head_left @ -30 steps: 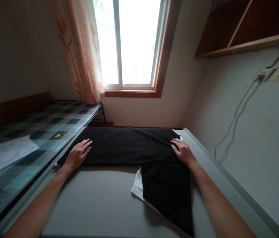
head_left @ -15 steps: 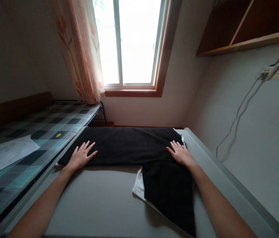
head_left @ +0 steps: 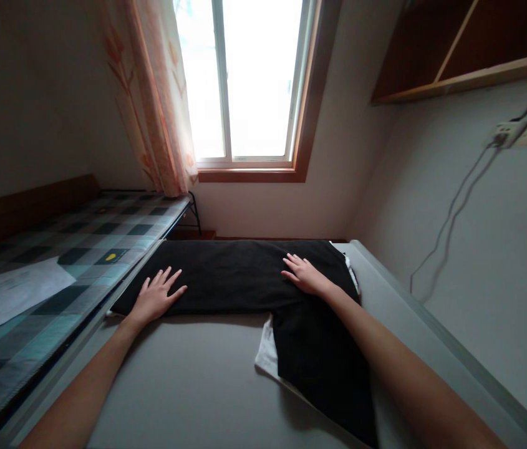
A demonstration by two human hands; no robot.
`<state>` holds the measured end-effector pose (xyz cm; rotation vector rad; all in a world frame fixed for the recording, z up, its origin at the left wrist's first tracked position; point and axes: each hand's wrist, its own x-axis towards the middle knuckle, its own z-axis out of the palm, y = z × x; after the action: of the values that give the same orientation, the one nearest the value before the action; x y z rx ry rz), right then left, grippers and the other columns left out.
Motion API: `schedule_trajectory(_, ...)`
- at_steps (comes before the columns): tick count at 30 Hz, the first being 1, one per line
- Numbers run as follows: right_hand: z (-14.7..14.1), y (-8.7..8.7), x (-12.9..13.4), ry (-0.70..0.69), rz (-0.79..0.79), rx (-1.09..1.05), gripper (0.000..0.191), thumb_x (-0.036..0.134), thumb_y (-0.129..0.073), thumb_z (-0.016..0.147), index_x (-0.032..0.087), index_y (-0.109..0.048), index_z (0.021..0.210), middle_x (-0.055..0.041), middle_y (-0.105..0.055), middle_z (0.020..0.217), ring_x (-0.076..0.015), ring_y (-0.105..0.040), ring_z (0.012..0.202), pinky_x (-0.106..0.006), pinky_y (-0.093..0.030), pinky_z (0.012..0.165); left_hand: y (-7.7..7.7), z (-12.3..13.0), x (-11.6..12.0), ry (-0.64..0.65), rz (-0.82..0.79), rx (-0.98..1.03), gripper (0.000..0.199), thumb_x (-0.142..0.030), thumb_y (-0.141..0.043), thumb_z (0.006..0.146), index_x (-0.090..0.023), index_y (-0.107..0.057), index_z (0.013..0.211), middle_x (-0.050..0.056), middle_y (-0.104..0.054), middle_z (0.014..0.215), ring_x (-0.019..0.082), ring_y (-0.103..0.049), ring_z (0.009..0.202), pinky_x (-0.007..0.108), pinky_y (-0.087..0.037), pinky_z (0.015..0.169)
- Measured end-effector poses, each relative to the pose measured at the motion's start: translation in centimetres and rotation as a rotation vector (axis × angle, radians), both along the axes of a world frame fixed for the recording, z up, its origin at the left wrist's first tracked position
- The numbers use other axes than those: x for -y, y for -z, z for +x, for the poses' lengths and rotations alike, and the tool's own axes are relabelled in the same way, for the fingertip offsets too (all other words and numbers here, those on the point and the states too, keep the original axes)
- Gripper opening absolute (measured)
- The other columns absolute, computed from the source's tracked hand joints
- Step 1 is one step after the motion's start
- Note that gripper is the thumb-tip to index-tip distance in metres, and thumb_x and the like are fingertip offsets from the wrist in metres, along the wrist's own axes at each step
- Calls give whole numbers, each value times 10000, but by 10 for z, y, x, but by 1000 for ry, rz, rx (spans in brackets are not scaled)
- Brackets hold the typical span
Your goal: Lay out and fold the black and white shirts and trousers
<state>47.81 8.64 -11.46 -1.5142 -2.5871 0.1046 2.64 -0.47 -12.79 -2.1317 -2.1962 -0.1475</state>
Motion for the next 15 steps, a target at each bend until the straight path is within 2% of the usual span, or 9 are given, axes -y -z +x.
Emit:
schedule_trajectory(4, -36, -6, -26, -10, -71, -1, 711, 622, -222, 951, 181, -382, 1485, -127, -219, 1587, -322, -190, 1456, -529, -224, 1143, 0, 0, 0, -6, -2, 8, 668, -628, -326, 920, -287, -337, 1495, 92, -301, 1568, 295, -254, 1446, 507, -226, 1133)
schedule_trajectory(7, -44, -3, -39, 24, -105, 22, 693, 620, -192, 954, 226, -344, 1503, -107, -199, 1597, -319, -160, 1464, -549, -186, 1146, 0, -1, -1, -10, -5, 11, 668, -631, -325, 920, -291, -335, 1495, 88, -295, 1571, 288, -248, 1450, 502, -221, 1137)
schedule_trajectory(10, -30, 3, -47, 77, -98, 52, 667, 611, -166, 960, 268, -310, 1513, -97, -199, 1600, -295, -153, 1468, -542, -151, 1153, 3, -3, -2, -9, -12, 19, 671, -638, -312, 921, -296, -325, 1498, 85, -276, 1578, 282, -229, 1457, 502, -215, 1141)
schedule_trajectory(15, 21, 8, -50, 300, -50, 45, 680, 621, -165, 949, 265, -325, 1506, -97, -229, 1593, -276, -181, 1463, -543, -144, 1153, 6, -6, -4, -4, -9, 35, 682, -657, -307, 913, -311, -318, 1499, 77, -266, 1583, 287, -225, 1458, 513, -211, 1139)
